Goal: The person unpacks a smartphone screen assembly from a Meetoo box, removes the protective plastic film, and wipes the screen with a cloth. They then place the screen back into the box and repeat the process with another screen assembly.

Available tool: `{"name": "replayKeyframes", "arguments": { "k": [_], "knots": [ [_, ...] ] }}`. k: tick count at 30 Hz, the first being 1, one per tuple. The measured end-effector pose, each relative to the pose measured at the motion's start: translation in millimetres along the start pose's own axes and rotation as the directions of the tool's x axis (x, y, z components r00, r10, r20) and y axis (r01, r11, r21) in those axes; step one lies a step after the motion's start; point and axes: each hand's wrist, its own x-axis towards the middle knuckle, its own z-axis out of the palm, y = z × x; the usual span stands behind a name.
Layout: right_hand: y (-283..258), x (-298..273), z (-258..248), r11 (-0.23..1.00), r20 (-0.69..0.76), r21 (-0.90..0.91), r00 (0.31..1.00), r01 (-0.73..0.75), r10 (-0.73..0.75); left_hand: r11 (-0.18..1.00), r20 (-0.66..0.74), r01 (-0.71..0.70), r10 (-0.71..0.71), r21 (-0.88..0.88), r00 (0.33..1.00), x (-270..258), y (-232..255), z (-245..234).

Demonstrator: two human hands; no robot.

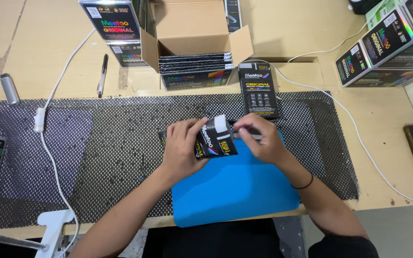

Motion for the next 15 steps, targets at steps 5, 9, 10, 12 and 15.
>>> {"name": "replayKeyframes", "arguments": {
  "k": [5, 9, 10, 12, 15],
  "knots": [
    [10, -8, 15, 0.999, 0.116, 0.039, 0.993, -0.026, 0.021, 0.989, 0.022, -0.072, 0.070, 0.130, 0.997, -3, -1, 4],
    [4, 1, 11, 0.981, 0.235, 0.162, 0.970, -0.108, 0.068, 0.964, 0.068, -0.154, 0.142, 0.218, 0.987, 0, -2, 1],
    [-2, 2, 10, 0.981, 0.236, 0.161, 0.969, -0.108, 0.068, 0.964, 0.067, -0.152, 0.141, 0.218, 0.988, -1, 0, 3],
    [-15, 5, 11, 0.952, 0.351, 0.243, 0.932, -0.188, 0.095, 0.950, 0.096, -0.221, 0.204, 0.219, 0.974, -2, 5, 6],
    [7, 1, 8, 0.924, 0.360, 0.264, 0.917, -0.277, 0.172, 0.970, 0.109, -0.162, 0.144, 0.179, 0.984, 0, 12, 1]
  ]
}}
